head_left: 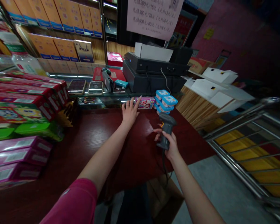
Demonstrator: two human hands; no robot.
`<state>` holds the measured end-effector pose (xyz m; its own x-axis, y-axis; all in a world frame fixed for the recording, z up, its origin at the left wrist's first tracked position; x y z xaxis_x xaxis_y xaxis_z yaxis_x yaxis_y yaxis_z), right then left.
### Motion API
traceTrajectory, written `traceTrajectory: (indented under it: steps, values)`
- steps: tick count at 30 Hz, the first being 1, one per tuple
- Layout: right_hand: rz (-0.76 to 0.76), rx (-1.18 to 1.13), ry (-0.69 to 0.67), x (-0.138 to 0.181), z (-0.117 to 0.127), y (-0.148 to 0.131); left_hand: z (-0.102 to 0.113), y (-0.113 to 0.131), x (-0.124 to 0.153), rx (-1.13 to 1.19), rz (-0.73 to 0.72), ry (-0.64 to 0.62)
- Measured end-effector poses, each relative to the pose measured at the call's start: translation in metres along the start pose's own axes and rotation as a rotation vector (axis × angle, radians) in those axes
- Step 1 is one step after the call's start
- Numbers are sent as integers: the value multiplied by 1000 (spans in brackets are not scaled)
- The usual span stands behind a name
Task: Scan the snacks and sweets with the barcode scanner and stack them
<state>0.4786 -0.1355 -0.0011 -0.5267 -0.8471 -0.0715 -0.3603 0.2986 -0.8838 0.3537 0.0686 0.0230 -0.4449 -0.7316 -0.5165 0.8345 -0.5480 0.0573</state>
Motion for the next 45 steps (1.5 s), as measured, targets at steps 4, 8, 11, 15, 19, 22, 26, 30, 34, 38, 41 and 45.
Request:
traceTrajectory:
  steps: [4, 8, 11, 15, 19, 22, 26, 30, 34, 38, 41, 45]
  values:
    - [-6, -29, -91, 2, -6, -1, 20, -11, 34, 0, 3, -15]
    - [-66, 9, -119, 9, -15, 1, 50, -32, 86, -26, -14, -12]
    - [-112, 3, -138, 22, -31, 8, 77, -51, 130, -72, -64, 18]
    - [-222, -87, -254, 50, -80, 31, 117, -92, 190, -158, -70, 91]
    - [-293, -170, -429, 86, -148, 56, 159, -146, 253, -235, -4, 176]
    - [-355, -165, -565, 113, -194, 75, 184, -188, 295, -234, 135, 199]
    - [-375, -121, -684, 137, -227, 91, 209, -235, 336, -201, 347, 199]
    - [-386, -47, -734, 145, -230, 96, 232, -270, 358, -202, 485, 194]
    - [-335, -32, -703, 137, -220, 95, 242, -284, 366, -189, 433, 152]
    - [-253, -24, -634, 121, -201, 87, 240, -276, 364, -176, 337, 153]
    - [-236, -51, -567, 110, -179, 77, 233, -269, 356, -150, 313, 179]
    - [-243, -67, -457, 100, -148, 60, 222, -257, 342, -49, 237, 250]
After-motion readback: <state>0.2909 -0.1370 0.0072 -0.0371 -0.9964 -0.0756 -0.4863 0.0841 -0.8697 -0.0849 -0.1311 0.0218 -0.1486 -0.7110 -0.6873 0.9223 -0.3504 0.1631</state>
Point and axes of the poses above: each hand's wrist, its own x-axis away from the middle knuckle, its own z-axis out of the back of the hand, y = z × x, the point moved 6 cm from there along -x, towards the middle knuckle, and after that the axes turned 9 degrees about -x, right-handed, at the moved point
